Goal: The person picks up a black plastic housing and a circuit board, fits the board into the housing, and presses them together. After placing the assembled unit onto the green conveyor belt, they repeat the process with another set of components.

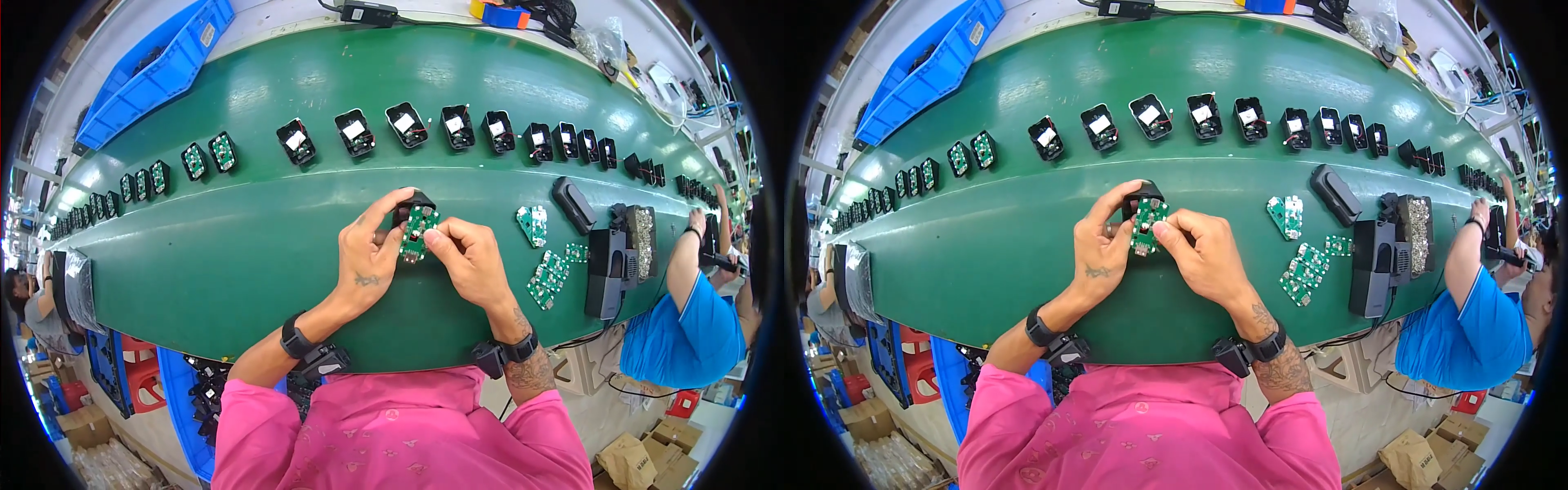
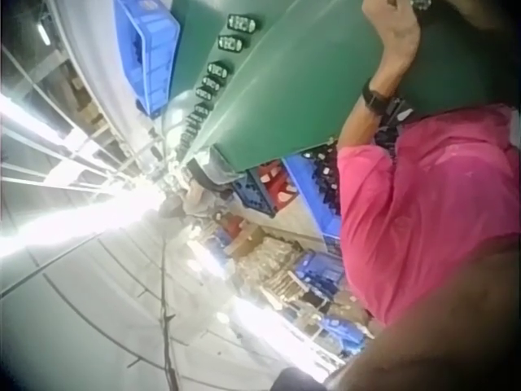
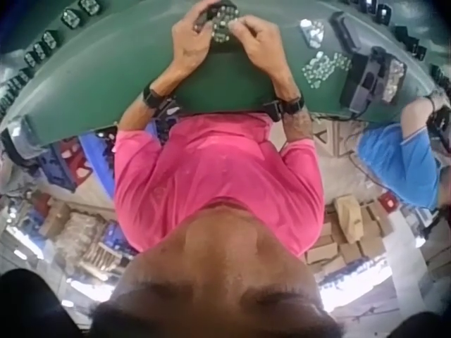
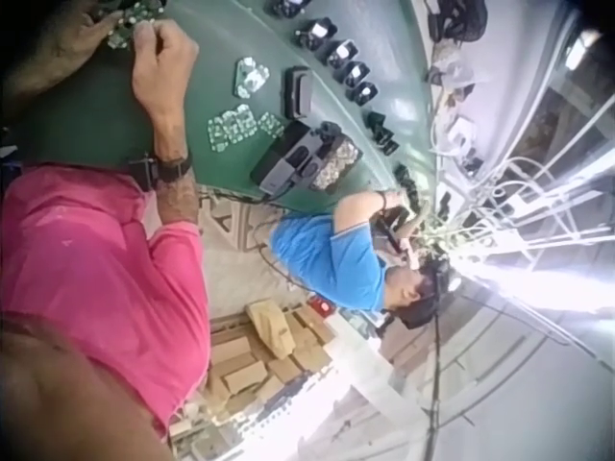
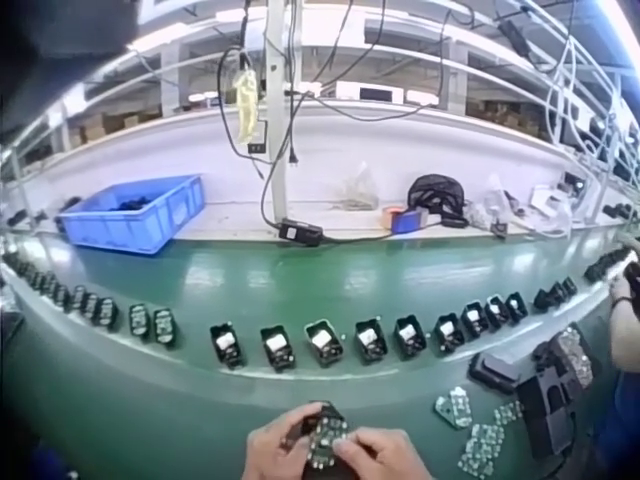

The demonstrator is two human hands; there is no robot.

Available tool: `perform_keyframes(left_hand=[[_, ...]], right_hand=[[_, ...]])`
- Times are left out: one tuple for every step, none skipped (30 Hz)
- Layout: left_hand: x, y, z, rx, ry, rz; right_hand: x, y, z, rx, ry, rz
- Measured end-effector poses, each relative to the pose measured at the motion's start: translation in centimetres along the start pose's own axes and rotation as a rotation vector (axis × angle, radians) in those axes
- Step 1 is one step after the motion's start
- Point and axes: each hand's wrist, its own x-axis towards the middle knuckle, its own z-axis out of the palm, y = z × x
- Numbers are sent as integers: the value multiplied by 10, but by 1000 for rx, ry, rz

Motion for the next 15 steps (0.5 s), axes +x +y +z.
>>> perform_keyframes(left_hand=[[1,0,-1,0,0,1],[2,1,-3,-25,-53,-4],[3,1,-4,-51,-106,-9],[5,3,-5,-51,-106,-9],[7,6,-6,-173,-147,-76],[8,8,-7,-296,-188,-144],[9,9,-9,-296,-190,-144],[10,9,-12,-334,-211,-131],[11,9,-13,-373,-232,-117],[10,5,-9,-294,-221,-79],[9,2,-8,-295,-222,-78],[9,0,-7,-282,-214,-120],[7,-1,-6,-266,-202,-161],[6,-1,-6,-248,-200,-174],[5,-1,-5,-247,-198,-174]], right_hand=[[0,0,0,0,0,-1],[0,-1,0,-14,18,8],[-1,-1,0,-28,37,17],[-1,0,-1,-28,38,17],[-1,2,-2,-8,52,46],[-1,3,-3,12,66,76],[0,3,-4,11,69,76],[1,3,-4,22,80,88],[1,3,-3,32,90,100],[0,5,-2,31,92,100],[-1,8,1,-17,97,63],[-1,9,3,-65,102,25],[-2,9,3,-65,100,24],[-2,8,3,-71,102,46],[-3,8,4,-78,105,68]])
